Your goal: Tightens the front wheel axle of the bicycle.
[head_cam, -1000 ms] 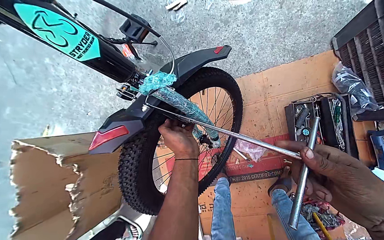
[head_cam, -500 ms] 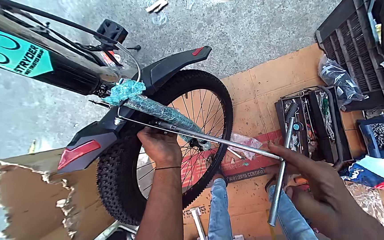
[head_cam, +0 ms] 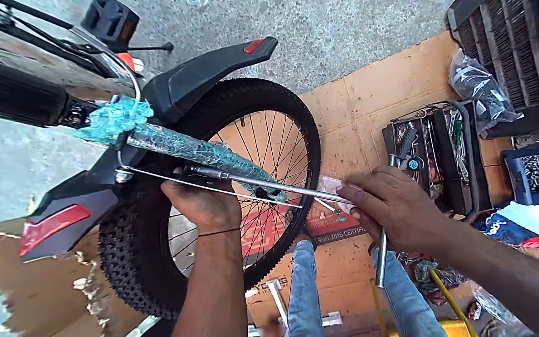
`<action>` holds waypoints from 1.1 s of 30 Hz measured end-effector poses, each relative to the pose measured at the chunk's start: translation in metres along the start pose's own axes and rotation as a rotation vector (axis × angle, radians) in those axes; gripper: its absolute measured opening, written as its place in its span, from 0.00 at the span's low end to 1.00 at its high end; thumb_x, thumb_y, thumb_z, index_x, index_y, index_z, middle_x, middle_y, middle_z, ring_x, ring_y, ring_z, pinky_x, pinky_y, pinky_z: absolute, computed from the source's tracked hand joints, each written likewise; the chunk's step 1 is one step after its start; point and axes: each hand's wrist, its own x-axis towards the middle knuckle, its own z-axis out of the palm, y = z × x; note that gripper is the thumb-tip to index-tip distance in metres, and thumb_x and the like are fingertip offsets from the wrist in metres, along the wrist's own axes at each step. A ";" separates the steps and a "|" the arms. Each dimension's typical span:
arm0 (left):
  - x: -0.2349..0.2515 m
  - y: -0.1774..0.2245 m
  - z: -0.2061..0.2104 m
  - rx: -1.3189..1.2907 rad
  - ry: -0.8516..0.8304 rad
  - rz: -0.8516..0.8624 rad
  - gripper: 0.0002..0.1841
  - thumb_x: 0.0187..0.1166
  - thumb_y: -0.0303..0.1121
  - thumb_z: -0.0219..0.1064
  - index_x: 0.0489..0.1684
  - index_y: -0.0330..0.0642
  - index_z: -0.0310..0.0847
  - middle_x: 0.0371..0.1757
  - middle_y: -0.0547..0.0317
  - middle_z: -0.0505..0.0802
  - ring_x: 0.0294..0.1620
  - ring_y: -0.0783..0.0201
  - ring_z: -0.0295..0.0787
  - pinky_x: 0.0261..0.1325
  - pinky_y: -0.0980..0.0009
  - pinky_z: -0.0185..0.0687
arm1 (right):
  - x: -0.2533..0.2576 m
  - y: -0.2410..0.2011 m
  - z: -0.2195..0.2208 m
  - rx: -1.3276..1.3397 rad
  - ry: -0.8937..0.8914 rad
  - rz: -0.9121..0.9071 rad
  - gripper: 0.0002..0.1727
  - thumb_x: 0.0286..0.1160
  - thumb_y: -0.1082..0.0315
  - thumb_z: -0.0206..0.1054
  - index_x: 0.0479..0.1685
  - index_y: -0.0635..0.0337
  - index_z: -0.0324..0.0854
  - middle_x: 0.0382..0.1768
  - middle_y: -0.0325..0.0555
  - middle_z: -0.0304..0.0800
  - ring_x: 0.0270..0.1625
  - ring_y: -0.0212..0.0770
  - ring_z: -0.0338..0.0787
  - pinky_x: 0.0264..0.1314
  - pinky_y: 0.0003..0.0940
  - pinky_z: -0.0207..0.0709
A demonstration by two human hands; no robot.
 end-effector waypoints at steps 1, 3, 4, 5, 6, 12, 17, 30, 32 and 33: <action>0.001 -0.001 -0.003 -0.023 -0.022 0.019 0.21 0.89 0.45 0.33 0.52 0.51 0.75 0.50 0.57 0.89 0.57 0.58 0.88 0.64 0.49 0.84 | 0.002 0.009 0.005 0.041 0.001 -0.085 0.21 0.82 0.57 0.57 0.66 0.54 0.86 0.38 0.45 0.92 0.39 0.44 0.88 0.48 0.44 0.79; 0.005 -0.003 -0.004 -0.043 -0.045 0.029 0.20 0.89 0.45 0.34 0.53 0.51 0.74 0.51 0.56 0.89 0.58 0.57 0.88 0.65 0.49 0.83 | 0.006 0.021 0.013 0.088 -0.010 -0.177 0.20 0.71 0.57 0.60 0.56 0.57 0.86 0.15 0.32 0.77 0.18 0.34 0.75 0.24 0.35 0.64; 0.005 -0.003 -0.005 -0.044 -0.046 0.026 0.21 0.89 0.45 0.34 0.54 0.50 0.74 0.52 0.55 0.89 0.59 0.56 0.88 0.66 0.48 0.82 | 0.005 0.022 0.016 0.119 -0.018 -0.185 0.20 0.68 0.56 0.60 0.52 0.57 0.85 0.11 0.30 0.71 0.14 0.32 0.71 0.20 0.33 0.61; 0.003 -0.002 -0.006 -0.046 -0.041 0.024 0.21 0.90 0.45 0.33 0.54 0.49 0.74 0.52 0.54 0.89 0.60 0.55 0.87 0.67 0.47 0.82 | 0.004 0.022 0.019 0.165 -0.023 -0.179 0.19 0.66 0.55 0.60 0.47 0.57 0.85 0.09 0.29 0.67 0.13 0.31 0.69 0.17 0.32 0.60; 0.003 -0.002 -0.005 -0.046 -0.022 0.025 0.22 0.90 0.44 0.32 0.53 0.49 0.74 0.52 0.53 0.89 0.59 0.55 0.88 0.66 0.48 0.83 | 0.003 0.023 0.021 0.221 -0.030 -0.162 0.18 0.66 0.55 0.60 0.45 0.56 0.84 0.09 0.29 0.66 0.12 0.30 0.68 0.17 0.32 0.60; 0.006 -0.005 -0.006 -0.131 0.060 0.037 0.21 0.88 0.45 0.33 0.49 0.47 0.73 0.46 0.54 0.88 0.54 0.57 0.88 0.62 0.48 0.83 | -0.003 -0.018 0.010 1.410 -0.189 0.662 0.14 0.69 0.68 0.53 0.41 0.56 0.86 0.14 0.33 0.69 0.13 0.24 0.66 0.15 0.21 0.63; 0.007 -0.007 -0.011 -0.112 0.073 0.011 0.21 0.89 0.44 0.33 0.50 0.48 0.74 0.47 0.55 0.89 0.57 0.57 0.88 0.63 0.48 0.83 | 0.017 -0.054 -0.022 1.974 -0.196 1.175 0.23 0.89 0.47 0.51 0.44 0.54 0.86 0.16 0.31 0.68 0.12 0.24 0.62 0.15 0.19 0.63; 0.003 -0.004 -0.023 -0.031 0.030 -0.034 0.20 0.88 0.46 0.34 0.48 0.51 0.74 0.44 0.60 0.88 0.52 0.61 0.88 0.60 0.50 0.84 | 0.025 -0.069 0.018 1.935 0.711 0.618 0.30 0.92 0.48 0.54 0.14 0.51 0.67 0.11 0.33 0.64 0.17 0.33 0.77 0.50 0.47 0.90; 0.006 -0.004 -0.024 -0.060 0.015 -0.057 0.20 0.89 0.47 0.35 0.47 0.52 0.74 0.40 0.63 0.88 0.46 0.64 0.89 0.56 0.55 0.87 | 0.031 -0.073 0.020 2.132 0.889 0.827 0.30 0.92 0.52 0.54 0.12 0.53 0.65 0.10 0.35 0.63 0.18 0.36 0.77 0.53 0.51 0.89; 0.006 -0.003 -0.024 -0.078 0.028 -0.069 0.20 0.88 0.47 0.36 0.43 0.53 0.75 0.37 0.64 0.88 0.43 0.64 0.89 0.52 0.56 0.88 | 0.036 -0.076 0.018 2.222 0.979 0.978 0.30 0.93 0.54 0.54 0.12 0.55 0.65 0.10 0.36 0.63 0.18 0.38 0.78 0.54 0.55 0.89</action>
